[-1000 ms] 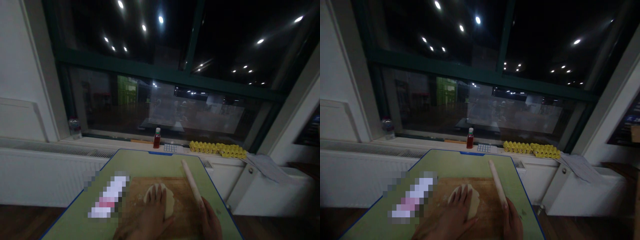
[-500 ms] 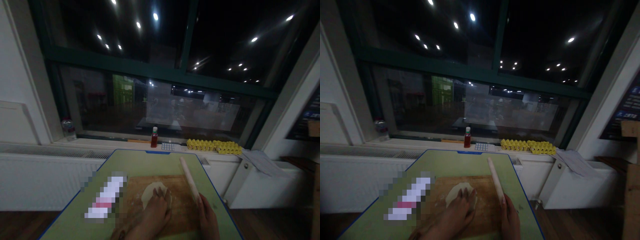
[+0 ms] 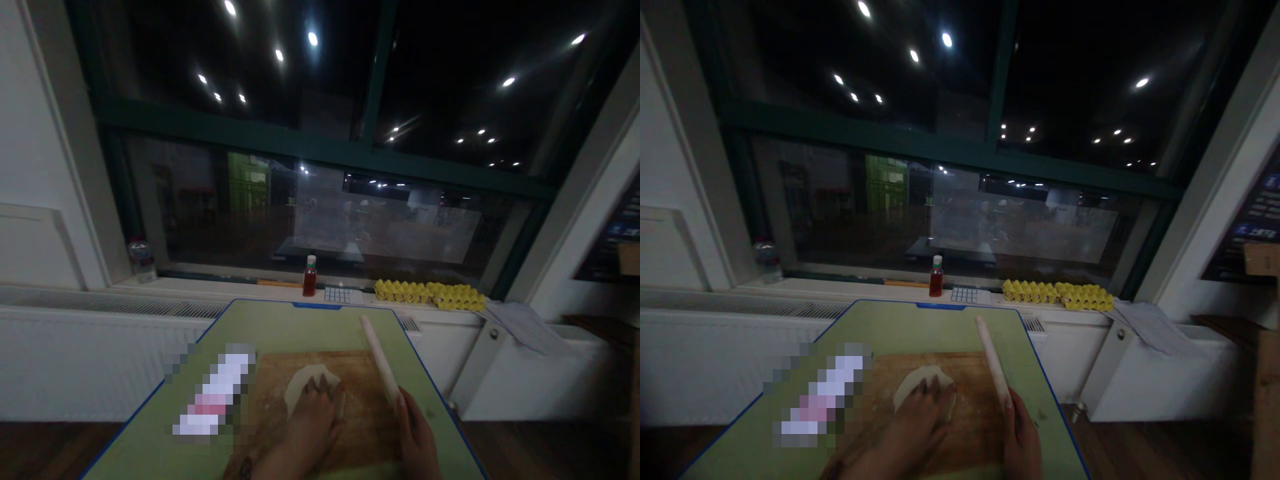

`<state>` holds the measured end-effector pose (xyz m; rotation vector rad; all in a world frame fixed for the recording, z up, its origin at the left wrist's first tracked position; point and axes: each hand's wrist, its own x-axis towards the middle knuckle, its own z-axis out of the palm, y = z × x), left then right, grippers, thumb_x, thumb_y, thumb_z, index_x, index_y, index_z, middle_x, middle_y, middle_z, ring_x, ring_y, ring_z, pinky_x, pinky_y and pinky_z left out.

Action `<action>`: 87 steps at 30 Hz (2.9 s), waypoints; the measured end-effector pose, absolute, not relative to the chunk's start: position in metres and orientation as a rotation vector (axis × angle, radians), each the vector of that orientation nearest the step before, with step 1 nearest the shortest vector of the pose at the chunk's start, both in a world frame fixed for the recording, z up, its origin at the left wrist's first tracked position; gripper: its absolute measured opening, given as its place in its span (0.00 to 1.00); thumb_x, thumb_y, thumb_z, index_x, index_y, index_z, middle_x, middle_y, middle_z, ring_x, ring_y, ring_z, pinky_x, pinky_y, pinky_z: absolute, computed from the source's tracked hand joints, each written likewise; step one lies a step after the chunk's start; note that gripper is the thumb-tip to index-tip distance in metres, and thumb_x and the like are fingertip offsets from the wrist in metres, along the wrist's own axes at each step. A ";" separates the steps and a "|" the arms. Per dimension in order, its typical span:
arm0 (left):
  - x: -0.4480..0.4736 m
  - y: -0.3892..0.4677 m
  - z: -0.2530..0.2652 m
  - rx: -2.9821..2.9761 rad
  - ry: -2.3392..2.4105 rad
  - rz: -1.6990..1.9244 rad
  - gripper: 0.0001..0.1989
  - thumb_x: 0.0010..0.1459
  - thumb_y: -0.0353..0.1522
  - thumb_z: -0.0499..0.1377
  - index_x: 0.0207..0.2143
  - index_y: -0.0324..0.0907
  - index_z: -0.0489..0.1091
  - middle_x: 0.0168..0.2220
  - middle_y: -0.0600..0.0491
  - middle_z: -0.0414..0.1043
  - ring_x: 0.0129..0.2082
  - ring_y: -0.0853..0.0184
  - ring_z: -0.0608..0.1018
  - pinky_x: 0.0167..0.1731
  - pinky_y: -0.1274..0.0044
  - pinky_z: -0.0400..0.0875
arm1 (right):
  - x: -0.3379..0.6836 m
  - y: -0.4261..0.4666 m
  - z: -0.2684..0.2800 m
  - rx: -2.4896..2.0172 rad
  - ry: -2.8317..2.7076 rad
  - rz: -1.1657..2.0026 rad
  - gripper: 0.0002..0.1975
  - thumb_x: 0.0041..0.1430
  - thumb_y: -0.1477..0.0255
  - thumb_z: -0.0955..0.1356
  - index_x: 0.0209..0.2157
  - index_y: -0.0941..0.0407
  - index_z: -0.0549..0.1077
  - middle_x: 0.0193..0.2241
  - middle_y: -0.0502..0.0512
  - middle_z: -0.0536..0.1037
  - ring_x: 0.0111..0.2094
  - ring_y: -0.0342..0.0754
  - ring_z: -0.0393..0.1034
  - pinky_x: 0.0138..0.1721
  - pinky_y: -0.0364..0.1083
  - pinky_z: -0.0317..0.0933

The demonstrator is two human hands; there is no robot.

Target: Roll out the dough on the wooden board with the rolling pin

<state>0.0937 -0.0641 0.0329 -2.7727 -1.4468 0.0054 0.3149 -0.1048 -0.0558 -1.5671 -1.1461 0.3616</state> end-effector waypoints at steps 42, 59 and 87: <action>0.013 -0.024 0.031 -3.090 -0.856 -0.294 0.22 0.64 0.23 0.51 0.56 0.49 0.69 0.58 0.53 0.69 0.61 0.64 0.67 0.63 0.69 0.56 | 0.319 -0.108 -0.056 -1.577 -1.049 0.503 0.39 0.51 0.38 0.61 0.46 0.58 0.74 0.51 0.64 0.76 0.55 0.61 0.67 0.58 0.57 0.58; 0.000 -0.046 -0.004 -2.926 -1.548 -0.813 0.25 0.59 0.28 0.58 0.58 0.52 0.66 0.64 0.50 0.60 0.63 0.59 0.63 0.61 0.61 0.60 | 0.318 -0.113 -0.054 -1.654 -1.149 0.320 0.34 0.58 0.43 0.58 0.46 0.57 0.74 0.47 0.63 0.78 0.50 0.59 0.71 0.52 0.55 0.64; 0.002 -0.067 -0.012 -2.742 -1.602 -1.026 0.22 0.58 0.25 0.53 0.54 0.46 0.70 0.57 0.50 0.70 0.59 0.61 0.68 0.61 0.59 0.61 | 0.308 -0.112 -0.062 -1.455 -1.903 -0.632 0.24 0.69 0.56 0.55 0.47 0.52 0.75 0.40 0.57 0.81 0.35 0.51 0.76 0.35 0.49 0.70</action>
